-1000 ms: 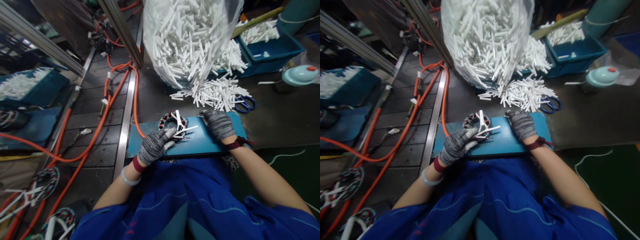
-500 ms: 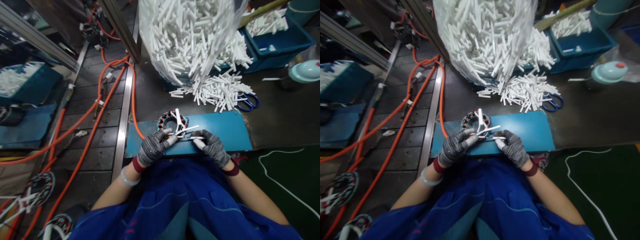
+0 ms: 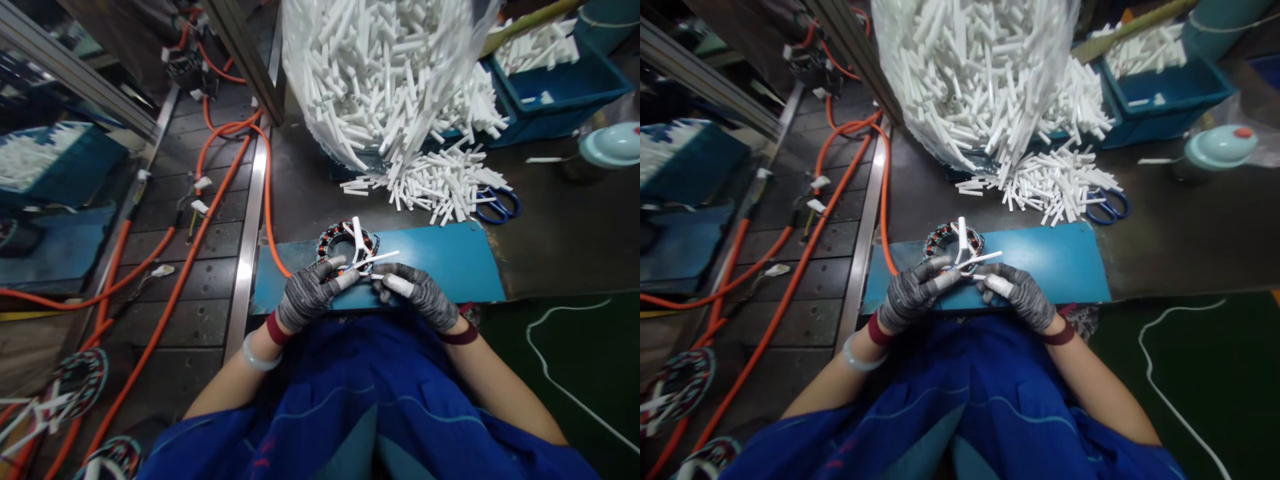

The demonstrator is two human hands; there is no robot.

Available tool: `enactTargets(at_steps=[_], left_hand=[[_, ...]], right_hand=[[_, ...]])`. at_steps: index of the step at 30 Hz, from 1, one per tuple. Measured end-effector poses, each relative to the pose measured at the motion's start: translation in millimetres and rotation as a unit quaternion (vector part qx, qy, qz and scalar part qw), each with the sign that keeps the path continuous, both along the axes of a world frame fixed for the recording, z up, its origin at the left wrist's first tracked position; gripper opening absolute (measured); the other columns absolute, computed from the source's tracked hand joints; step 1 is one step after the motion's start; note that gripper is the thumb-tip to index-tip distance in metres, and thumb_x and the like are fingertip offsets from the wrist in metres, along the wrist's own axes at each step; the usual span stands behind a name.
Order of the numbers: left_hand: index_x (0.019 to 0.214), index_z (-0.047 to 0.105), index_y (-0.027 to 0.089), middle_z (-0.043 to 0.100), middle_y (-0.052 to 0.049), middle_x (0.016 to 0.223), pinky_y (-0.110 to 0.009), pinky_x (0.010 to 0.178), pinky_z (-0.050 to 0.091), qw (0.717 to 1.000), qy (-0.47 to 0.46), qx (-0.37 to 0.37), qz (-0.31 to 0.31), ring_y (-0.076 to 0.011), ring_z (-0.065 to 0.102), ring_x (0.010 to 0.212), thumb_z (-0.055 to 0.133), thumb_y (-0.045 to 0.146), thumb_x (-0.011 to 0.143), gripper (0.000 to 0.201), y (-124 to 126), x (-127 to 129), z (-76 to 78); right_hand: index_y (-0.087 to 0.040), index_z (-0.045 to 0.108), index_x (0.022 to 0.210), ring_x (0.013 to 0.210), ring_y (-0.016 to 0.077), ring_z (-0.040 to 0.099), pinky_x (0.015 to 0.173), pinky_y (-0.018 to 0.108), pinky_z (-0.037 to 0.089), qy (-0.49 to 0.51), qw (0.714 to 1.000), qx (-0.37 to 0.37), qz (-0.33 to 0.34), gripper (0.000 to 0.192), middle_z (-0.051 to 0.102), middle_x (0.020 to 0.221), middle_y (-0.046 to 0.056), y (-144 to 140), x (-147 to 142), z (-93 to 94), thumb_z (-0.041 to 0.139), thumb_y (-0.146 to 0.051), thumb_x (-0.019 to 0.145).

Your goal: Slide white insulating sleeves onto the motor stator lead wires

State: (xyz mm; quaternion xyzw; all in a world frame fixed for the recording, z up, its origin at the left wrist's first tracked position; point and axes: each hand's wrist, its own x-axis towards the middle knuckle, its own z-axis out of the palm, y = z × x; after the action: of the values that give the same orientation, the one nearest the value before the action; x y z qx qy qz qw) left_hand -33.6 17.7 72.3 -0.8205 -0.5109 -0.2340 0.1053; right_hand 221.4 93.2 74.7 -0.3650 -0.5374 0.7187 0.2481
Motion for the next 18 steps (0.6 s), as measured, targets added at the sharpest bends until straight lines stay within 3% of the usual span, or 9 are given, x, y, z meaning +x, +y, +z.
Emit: enactTargets(at_steps=[3,6,8,11,13,15,17,18], left_hand=[[0.124,0.077,0.029,0.076,-0.010,0.129,-0.027,0.076,0.061,1.000,0.000,-0.012,-0.017,-0.0217,0.077,0.104,0.062,0.026,0.103,0.026,-1.0,-2.0,2.2],[0.136,0.070,0.032,0.071,-0.011,0.140,-0.030,0.071,0.060,0.998,0.053,-0.036,-0.017,-0.0218,0.077,0.094,0.061,0.026,0.103,0.035,-5.0,-2.1,2.5],[0.140,0.066,0.034,0.067,-0.011,0.145,-0.031,0.069,0.058,0.994,0.095,-0.044,-0.009,-0.0210,0.076,0.087,0.059,0.023,0.103,0.040,-8.1,0.0,1.3],[0.135,0.068,0.033,0.068,-0.012,0.144,-0.032,0.070,0.058,0.993,0.120,-0.014,-0.010,-0.0217,0.077,0.085,0.058,0.020,0.102,0.037,-10.6,4.3,-2.4],[0.129,0.070,0.029,0.069,-0.012,0.142,-0.032,0.068,0.057,0.993,0.113,0.017,-0.008,-0.0216,0.077,0.084,0.060,0.019,0.101,0.032,-10.3,5.9,-5.9],[0.124,0.071,0.027,0.071,-0.012,0.139,-0.030,0.064,0.055,0.995,0.094,0.033,-0.003,-0.0206,0.077,0.082,0.062,0.019,0.100,0.027,-8.7,5.9,-9.6],[0.122,0.071,0.026,0.073,-0.013,0.136,-0.029,0.062,0.054,0.997,0.073,0.029,-0.008,-0.0206,0.077,0.081,0.062,0.021,0.099,0.025,-6.2,5.0,-13.1],[0.121,0.071,0.026,0.073,-0.013,0.135,-0.029,0.063,0.055,0.998,0.065,0.021,-0.013,-0.0210,0.077,0.081,0.062,0.022,0.100,0.024,-4.6,4.6,-14.5]], right_hand=[[-0.020,0.078,0.108,0.076,0.0166,0.070,0.082,0.035,0.056,-0.007,0.999,0.017,0.034,0.039,0.078,0.084,0.003,0.1,-9.1,6.3,0.065,-0.053,0.094],[-0.019,0.076,0.081,0.060,0.0146,0.063,0.063,0.029,0.052,-0.057,0.998,-0.004,0.035,0.041,0.070,0.064,0.001,-3.9,-18.8,6.8,0.068,-0.059,0.090],[-0.020,0.074,0.073,0.055,0.0149,0.062,0.058,0.029,0.051,-0.104,0.994,0.026,0.021,0.041,0.068,0.059,0.000,-9.5,-23.7,4.1,0.068,-0.057,0.090],[-0.023,0.081,0.093,0.076,0.0219,0.074,0.075,0.035,0.059,-0.203,0.962,0.181,-0.026,0.026,0.081,0.084,0.005,-19.4,-24.8,-1.2,0.066,-0.045,0.094],[-0.024,0.080,0.110,0.093,0.0257,0.076,0.088,0.040,0.059,-0.250,0.915,0.313,-0.045,0.028,0.082,0.102,0.008,-23.6,-20.6,-3.7,0.062,-0.040,0.097],[-0.022,0.078,0.119,0.097,0.0271,0.075,0.092,0.043,0.059,-0.266,0.866,0.421,-0.042,0.033,0.081,0.105,0.011,-24.0,-14.5,-4.7,0.057,-0.039,0.100],[-0.022,0.077,0.120,0.096,0.0273,0.074,0.091,0.044,0.058,-0.271,0.839,0.470,-0.038,0.035,0.080,0.101,0.012,-20.8,-10.8,-4.6,0.052,-0.040,0.103],[-0.022,0.078,0.118,0.095,0.0270,0.073,0.091,0.044,0.058,-0.265,0.846,0.462,-0.035,0.036,0.079,0.099,0.012,-18.5,-11.2,-4.5,0.051,-0.041,0.104]])
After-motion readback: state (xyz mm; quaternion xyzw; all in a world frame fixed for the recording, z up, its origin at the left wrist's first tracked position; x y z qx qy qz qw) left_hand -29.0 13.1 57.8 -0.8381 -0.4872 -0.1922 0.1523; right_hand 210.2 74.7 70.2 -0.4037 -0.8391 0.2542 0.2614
